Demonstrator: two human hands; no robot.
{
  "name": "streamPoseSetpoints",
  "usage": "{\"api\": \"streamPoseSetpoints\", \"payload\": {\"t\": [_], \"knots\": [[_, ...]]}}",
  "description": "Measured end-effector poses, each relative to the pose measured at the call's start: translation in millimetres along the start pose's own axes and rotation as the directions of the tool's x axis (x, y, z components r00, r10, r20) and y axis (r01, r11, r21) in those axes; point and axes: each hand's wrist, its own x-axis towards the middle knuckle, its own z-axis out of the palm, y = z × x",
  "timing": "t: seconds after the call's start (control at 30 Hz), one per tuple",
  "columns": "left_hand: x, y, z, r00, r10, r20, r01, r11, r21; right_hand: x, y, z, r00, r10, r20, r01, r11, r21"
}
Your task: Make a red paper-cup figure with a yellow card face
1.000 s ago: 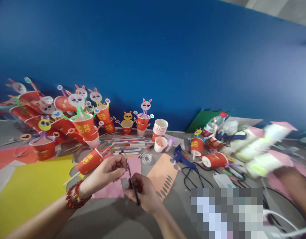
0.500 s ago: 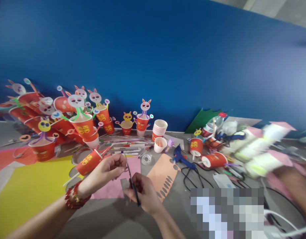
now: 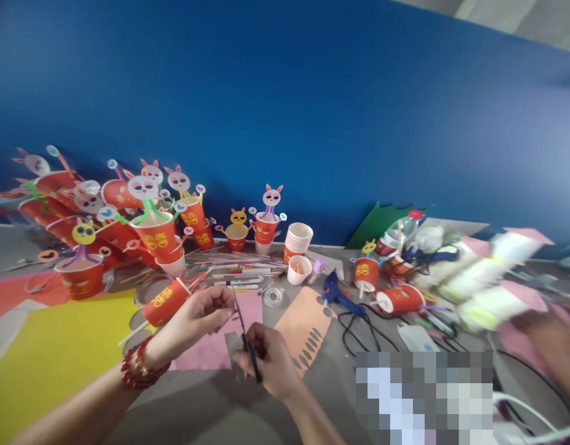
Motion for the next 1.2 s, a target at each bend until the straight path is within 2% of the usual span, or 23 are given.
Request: {"api": "streamPoseSetpoints", "payload": {"t": [0.13,0.27,0.47,0.6,0.77,0.93,1.0,1.1,1.2], "knots": [[1,-2,1.5,1.0,-0.016,0.012,0.016,1.0,0.024,1,2,-2,0.988,-0.083,-0.131,0.088,0.995,0.037],[1,-6,8.5,0.997,-0.025,0.074,0.013,0.988,0.154,1,-3,-4,0.937,-0.199,-0.288,0.22,0.975,0.042],[-1,-11,18.3,0.985,-0.031,0.168,-0.02,0.956,0.294,0,-3,-8,0.919,-0.265,-0.291,0.26,0.964,-0.057],[-1,-13,18.5,0.984,-0.02,0.179,-0.03,0.963,0.269,0,-7,-6,0.899,-0.297,-0.321,0.259,0.953,-0.154],[1,-18,16.1,0.986,0.007,0.164,-0.039,0.981,0.19,-2,-24,-1,0.888,-0.252,-0.385,0.203,0.965,-0.164],[3,-21,19.0,0.986,-0.026,0.164,0.013,0.997,0.079,-3,-31,0,0.849,-0.267,-0.456,0.165,0.954,-0.251],[3,-20,20.6,0.986,-0.041,0.165,0.039,0.999,0.018,-3,-29,-1,0.848,-0.269,-0.457,0.159,0.951,-0.265],[2,-19,20.5,0.989,-0.025,0.147,0.028,0.999,-0.02,-4,-22,-2,0.866,-0.259,-0.428,0.198,0.963,-0.183],[4,-20,16.0,0.993,-0.008,0.115,0.006,1.0,0.012,-2,-9,-5,0.872,-0.234,-0.43,0.239,0.97,-0.043]]}}
